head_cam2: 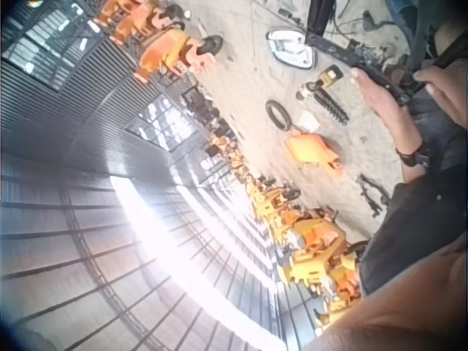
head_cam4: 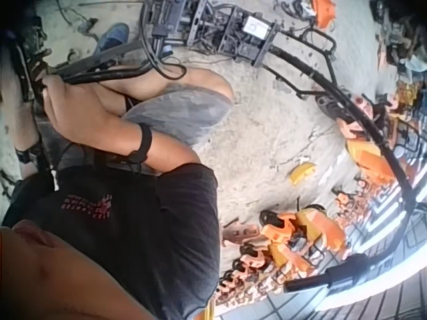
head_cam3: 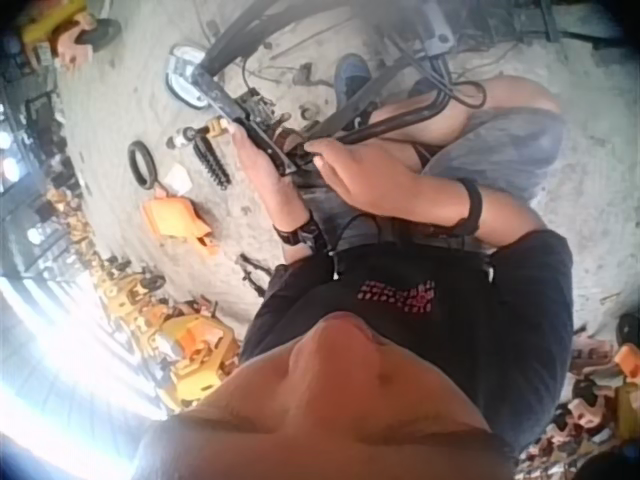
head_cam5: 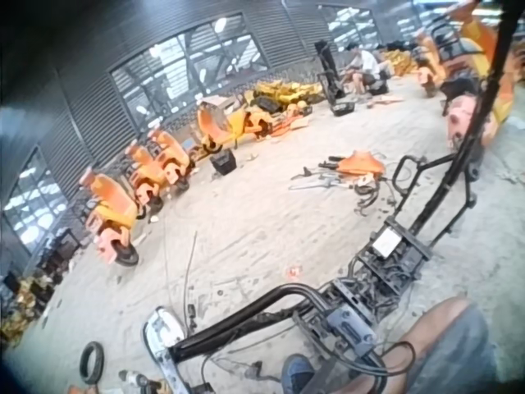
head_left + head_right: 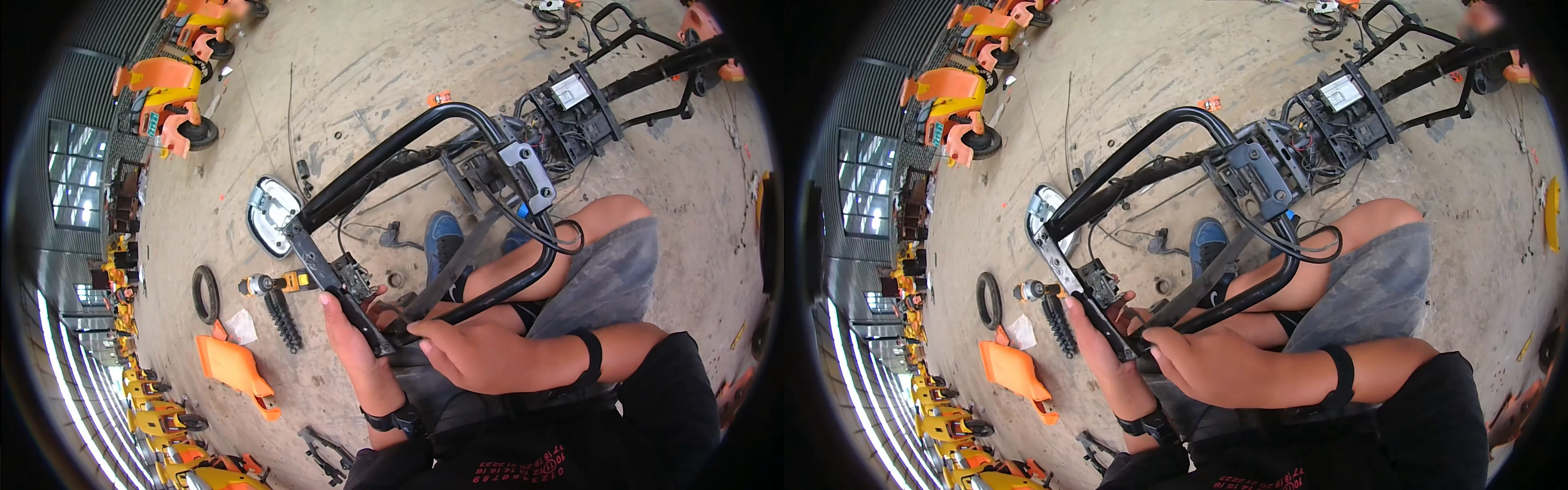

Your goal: The person sits on the floor and assembles a black metal scooter frame, using a screwdriver to tighten bolts and securing a black cable to the frame. The person handles the frame, cable, and screwdriver while working in a workshop environment.

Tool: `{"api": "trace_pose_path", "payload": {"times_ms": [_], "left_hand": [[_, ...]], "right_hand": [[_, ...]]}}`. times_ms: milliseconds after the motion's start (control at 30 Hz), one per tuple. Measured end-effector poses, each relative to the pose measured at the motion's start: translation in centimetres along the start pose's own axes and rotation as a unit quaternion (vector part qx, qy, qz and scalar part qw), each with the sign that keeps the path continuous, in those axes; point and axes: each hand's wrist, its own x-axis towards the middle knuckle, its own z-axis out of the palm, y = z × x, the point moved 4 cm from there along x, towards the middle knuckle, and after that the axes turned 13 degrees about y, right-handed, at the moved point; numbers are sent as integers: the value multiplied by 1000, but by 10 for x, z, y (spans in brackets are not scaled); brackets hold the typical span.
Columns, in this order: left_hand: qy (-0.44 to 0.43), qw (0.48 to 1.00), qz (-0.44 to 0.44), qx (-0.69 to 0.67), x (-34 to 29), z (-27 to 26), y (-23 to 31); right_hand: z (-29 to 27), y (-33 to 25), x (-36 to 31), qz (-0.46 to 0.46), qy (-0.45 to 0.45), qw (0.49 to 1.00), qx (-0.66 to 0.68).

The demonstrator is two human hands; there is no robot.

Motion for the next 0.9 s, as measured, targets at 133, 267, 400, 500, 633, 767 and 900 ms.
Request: {"api": "trace_pose_path", "payload": {"times_ms": [133,267,400,500,633,767,900], "left_hand": [[-4,1000,-7,-6,6,-4,-3],[-2,1000,-10,-9,6,-6,-3],[-25,999,-34,14,18,-20,-15],[-32,999,-28,12,15,-17,-13],[-3,999,-32,8,9,-10,-9],[10,997,-74,13,4,-13,-9],[9,997,-71,-4,-1,-17,-11]], "right_hand": [[-14,-15,26,9,23,1000,3],[-12,-18,29,23,-36,998,-40],[-2,-15,21,-7,-39,998,-57],[7,-12,10,-3,-31,999,-40],[14,-25,14,2,-55,997,-61],[24,-40,32,-53,-35,993,-100],[29,-45,45,-1,-59,994,-90]]}}
